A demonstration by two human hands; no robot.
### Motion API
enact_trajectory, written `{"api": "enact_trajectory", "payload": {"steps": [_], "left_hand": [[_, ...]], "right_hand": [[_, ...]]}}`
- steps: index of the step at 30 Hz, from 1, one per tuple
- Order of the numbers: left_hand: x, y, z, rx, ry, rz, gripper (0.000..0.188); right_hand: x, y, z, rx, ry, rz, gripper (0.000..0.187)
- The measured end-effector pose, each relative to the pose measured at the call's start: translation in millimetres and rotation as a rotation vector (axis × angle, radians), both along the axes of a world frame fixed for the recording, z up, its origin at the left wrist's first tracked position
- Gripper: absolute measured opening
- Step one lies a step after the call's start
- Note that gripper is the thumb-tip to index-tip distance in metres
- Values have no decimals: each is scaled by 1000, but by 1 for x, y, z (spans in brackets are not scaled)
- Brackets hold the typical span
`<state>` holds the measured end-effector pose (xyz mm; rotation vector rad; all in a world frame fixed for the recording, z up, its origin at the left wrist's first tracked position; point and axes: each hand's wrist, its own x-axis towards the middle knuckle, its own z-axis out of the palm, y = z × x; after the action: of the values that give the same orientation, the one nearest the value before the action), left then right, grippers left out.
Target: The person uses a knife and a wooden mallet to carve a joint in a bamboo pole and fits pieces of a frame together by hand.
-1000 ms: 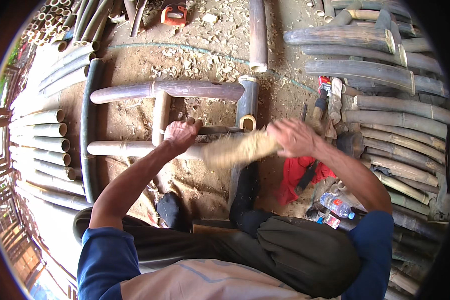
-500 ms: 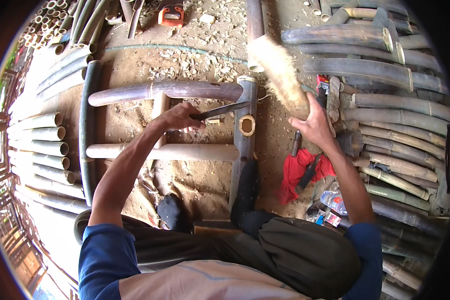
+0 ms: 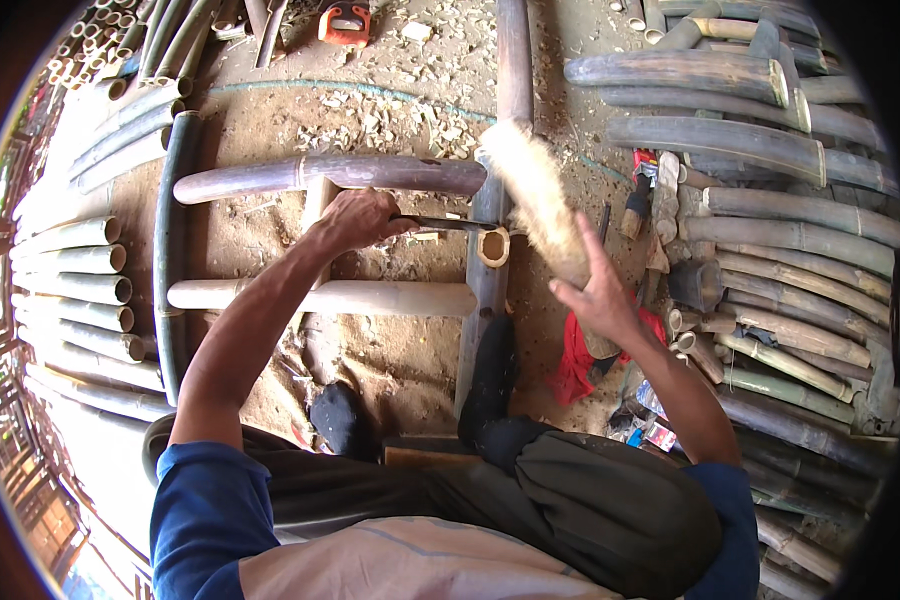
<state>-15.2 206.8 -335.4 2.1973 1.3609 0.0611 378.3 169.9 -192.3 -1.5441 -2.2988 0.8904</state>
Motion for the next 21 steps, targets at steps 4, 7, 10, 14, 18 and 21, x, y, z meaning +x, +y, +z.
{"api": "enact_trajectory", "payload": {"steps": [4,7,10,14,18,21], "left_hand": [[-2,5,-3,-72,58,8,58],[-2,13,-5,-194,101,20,61],[1,22,-8,-168,66,-41,64],[-1,24,-6,-271,39,-27,64],[-3,31,-19,-305,66,-50,67],[-4,32,-28,-389,32,-34,66]], "right_hand": [[-23,13,27,-428,-269,114,98],[-19,10,26,-306,-40,9,99],[-11,-11,2,-52,129,-70,100],[-10,17,19,-424,-192,159,100],[-15,7,23,-197,147,-57,100],[-22,-4,12,-317,75,-36,102]]}}
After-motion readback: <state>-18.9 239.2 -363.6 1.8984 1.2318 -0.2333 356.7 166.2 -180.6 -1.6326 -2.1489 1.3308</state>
